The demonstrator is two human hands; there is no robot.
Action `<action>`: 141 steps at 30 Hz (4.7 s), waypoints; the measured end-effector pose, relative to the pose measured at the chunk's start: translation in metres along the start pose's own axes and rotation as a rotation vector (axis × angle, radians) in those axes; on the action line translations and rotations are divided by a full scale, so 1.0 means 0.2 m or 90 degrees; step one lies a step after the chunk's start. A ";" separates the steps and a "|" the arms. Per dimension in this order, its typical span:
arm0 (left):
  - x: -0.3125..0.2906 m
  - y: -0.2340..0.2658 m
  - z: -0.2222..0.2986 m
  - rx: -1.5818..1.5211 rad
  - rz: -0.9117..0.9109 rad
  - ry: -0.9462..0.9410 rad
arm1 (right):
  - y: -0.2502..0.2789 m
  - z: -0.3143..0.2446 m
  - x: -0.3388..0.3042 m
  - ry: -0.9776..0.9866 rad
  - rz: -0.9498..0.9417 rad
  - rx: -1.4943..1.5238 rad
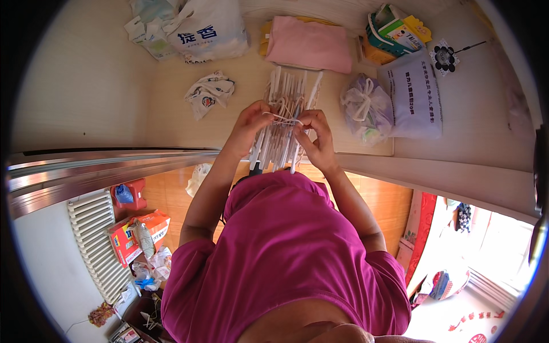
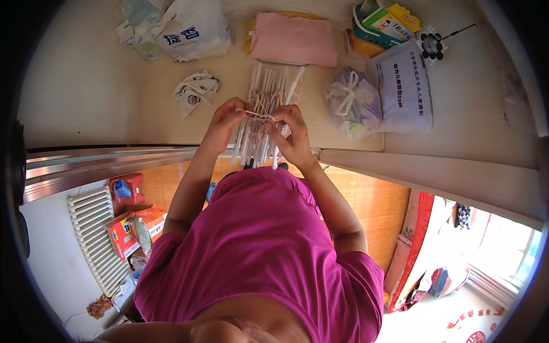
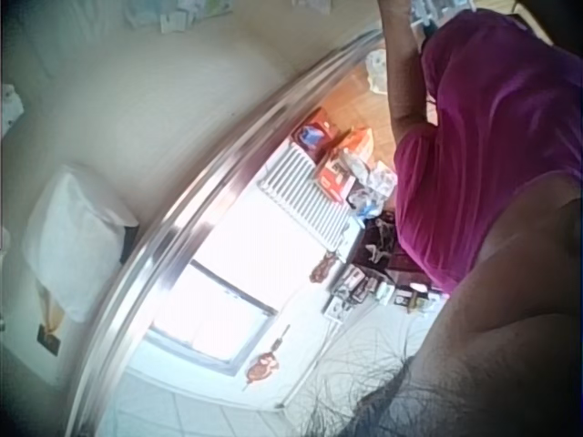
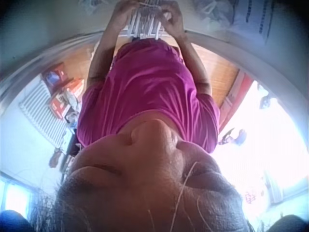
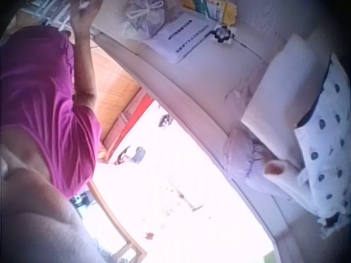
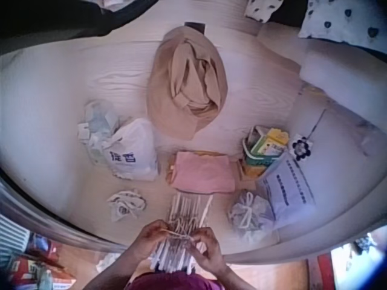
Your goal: The person bundles a stack of hangers using a rubber band, moves items of clothing on a bed, and places a bagged item and other garments into a closet.
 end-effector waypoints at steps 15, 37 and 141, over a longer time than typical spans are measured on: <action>0.00 -0.16 0.15 0.515 0.069 -0.273 | -0.02 0.03 0.00 0.023 0.092 -0.145; 0.06 -0.09 0.11 0.514 0.035 -0.088 | -0.01 0.11 -0.02 -0.010 0.105 -0.098; 0.44 -0.14 0.02 0.162 -0.166 0.119 | 0.22 0.36 0.38 -0.359 0.019 0.378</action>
Point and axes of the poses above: each hand's wrist, its own x-axis towards the middle knuckle, its own y-axis out of the back of the hand, z = x × y, the point moved 6 cm from there along x, towards the middle knuckle, and after that the axes turned 4 degrees about z, right-handed, at the moved point
